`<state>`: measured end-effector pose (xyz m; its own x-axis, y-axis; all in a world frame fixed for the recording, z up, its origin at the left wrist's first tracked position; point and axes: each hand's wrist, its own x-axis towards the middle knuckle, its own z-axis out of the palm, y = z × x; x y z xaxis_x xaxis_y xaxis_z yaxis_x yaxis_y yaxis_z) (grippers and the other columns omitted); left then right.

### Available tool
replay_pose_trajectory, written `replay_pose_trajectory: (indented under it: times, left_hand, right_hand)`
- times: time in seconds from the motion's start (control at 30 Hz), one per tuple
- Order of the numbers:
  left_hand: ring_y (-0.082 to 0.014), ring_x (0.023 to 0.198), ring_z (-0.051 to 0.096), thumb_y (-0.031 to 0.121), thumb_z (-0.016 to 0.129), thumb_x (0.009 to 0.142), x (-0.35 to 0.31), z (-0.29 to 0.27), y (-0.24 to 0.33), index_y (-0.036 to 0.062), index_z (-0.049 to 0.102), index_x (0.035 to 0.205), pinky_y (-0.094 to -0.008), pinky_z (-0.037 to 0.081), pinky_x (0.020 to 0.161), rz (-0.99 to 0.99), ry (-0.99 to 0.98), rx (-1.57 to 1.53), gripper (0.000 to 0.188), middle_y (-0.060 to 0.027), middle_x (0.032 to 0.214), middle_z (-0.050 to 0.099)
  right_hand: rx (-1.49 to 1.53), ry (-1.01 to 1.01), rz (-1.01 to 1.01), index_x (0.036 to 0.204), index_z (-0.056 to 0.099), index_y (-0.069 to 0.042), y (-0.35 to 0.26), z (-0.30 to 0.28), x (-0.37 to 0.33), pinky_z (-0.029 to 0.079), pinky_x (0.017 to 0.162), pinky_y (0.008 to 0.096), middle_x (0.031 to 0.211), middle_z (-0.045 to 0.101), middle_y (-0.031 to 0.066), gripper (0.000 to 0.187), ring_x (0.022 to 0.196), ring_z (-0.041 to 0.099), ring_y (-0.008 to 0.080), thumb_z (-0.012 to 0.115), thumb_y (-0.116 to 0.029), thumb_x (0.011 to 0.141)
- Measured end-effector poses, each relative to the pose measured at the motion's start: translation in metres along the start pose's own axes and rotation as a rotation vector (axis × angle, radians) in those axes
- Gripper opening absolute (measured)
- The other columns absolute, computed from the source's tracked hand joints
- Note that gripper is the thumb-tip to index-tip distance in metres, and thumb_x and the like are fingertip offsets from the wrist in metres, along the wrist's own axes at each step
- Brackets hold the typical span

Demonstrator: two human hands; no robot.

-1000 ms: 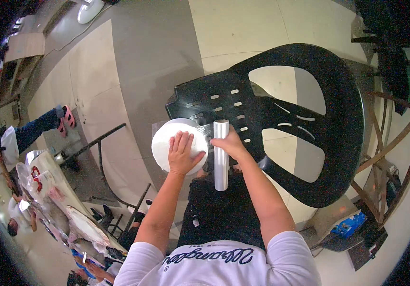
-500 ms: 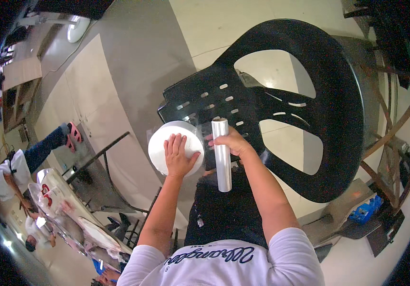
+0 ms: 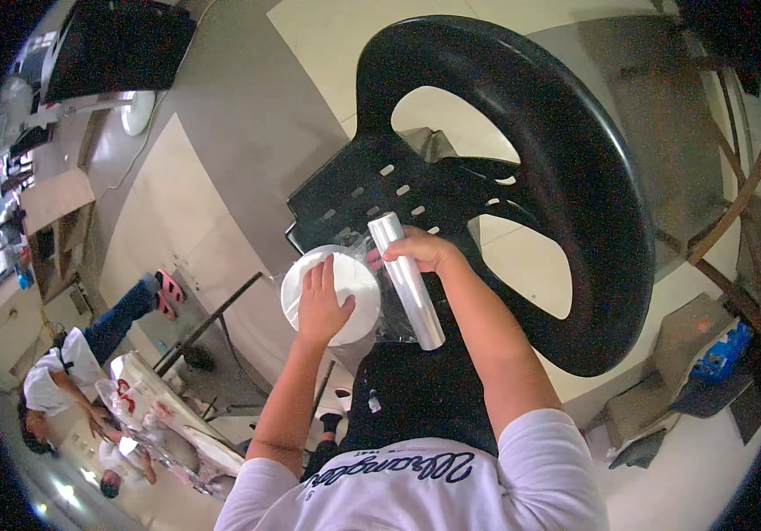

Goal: The person wraps several white styrofoam plates using plastic film and a blue cloth.

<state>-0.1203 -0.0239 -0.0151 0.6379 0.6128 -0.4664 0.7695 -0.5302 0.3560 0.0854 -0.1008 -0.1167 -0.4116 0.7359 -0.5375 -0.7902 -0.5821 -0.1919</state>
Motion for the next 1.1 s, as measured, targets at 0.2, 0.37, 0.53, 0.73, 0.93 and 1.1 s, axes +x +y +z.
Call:
replay_pose_trajectory:
  times: [0.2,0.37,0.53,0.73,0.93,1.1]
  left_hand:
    - [-0.0300,0.102,0.051,0.018,0.062,0.072,0.061,-0.045,0.016,0.0084,0.046,0.121,-0.0414,0.045,0.083,-0.130,-0.324,0.276,0.052,-0.0137,0.107,0.055]
    - [-0.0277,0.100,0.056,0.019,0.056,0.084,0.101,-0.028,-0.007,0.0049,0.055,0.112,-0.0361,0.045,0.085,0.053,-0.376,-0.032,0.032,-0.0130,0.112,0.056]
    - [-0.0280,0.107,0.053,0.038,0.071,0.074,0.115,0.003,-0.061,-0.0012,0.052,0.116,-0.0353,0.042,0.091,-0.014,-0.707,-0.387,0.061,-0.0171,0.116,0.056]
    - [-0.0301,0.118,0.043,0.031,0.080,0.062,0.109,-0.009,-0.063,0.0040,0.028,0.135,-0.0412,0.036,0.097,-0.057,-0.804,-0.342,0.093,-0.0191,0.123,0.048]
    - [-0.0354,0.127,0.027,0.022,0.071,0.063,0.112,-0.006,-0.052,0.0075,0.026,0.138,-0.0411,0.022,0.106,0.378,-0.606,-0.215,0.088,-0.0181,0.134,0.034]
    - [-0.0322,0.116,0.039,0.015,0.066,0.065,0.123,-0.006,-0.065,0.0057,0.050,0.119,-0.0412,0.029,0.101,0.403,-0.755,-0.298,0.057,-0.0174,0.120,0.047]
  right_hand:
    - [-0.027,-0.052,0.006,0.128,0.035,-0.003,0.003,-0.004,0.001,0.049,0.084,0.0425,0.114,0.055,0.0226,0.066,0.101,0.058,0.0320,0.061,-0.005,0.068]
    - [-0.058,-0.036,-0.035,0.124,0.039,0.000,0.002,0.005,-0.008,0.048,0.085,0.0385,0.109,0.057,0.0191,0.060,0.099,0.059,0.0279,0.059,-0.002,0.067]
    - [-0.177,0.024,-0.083,0.112,0.050,-0.002,-0.002,0.012,-0.008,0.046,0.085,0.0323,0.096,0.060,0.0102,0.052,0.089,0.059,0.0202,0.062,-0.004,0.061]
    - [-0.447,0.114,-0.133,0.111,0.052,-0.005,-0.012,0.028,-0.007,0.042,0.083,0.0298,0.099,0.061,0.0084,0.054,0.092,0.056,0.0183,0.067,-0.017,0.060]
    - [-0.617,0.136,-0.224,0.120,0.047,-0.008,-0.015,0.053,-0.009,0.042,0.087,0.0320,0.110,0.058,0.0128,0.069,0.099,0.055,0.0236,0.068,-0.020,0.056]
    - [-0.663,0.158,-0.242,0.119,0.047,-0.008,-0.020,0.055,-0.008,0.042,0.087,0.0322,0.108,0.058,0.0114,0.067,0.098,0.055,0.0237,0.068,-0.019,0.056]
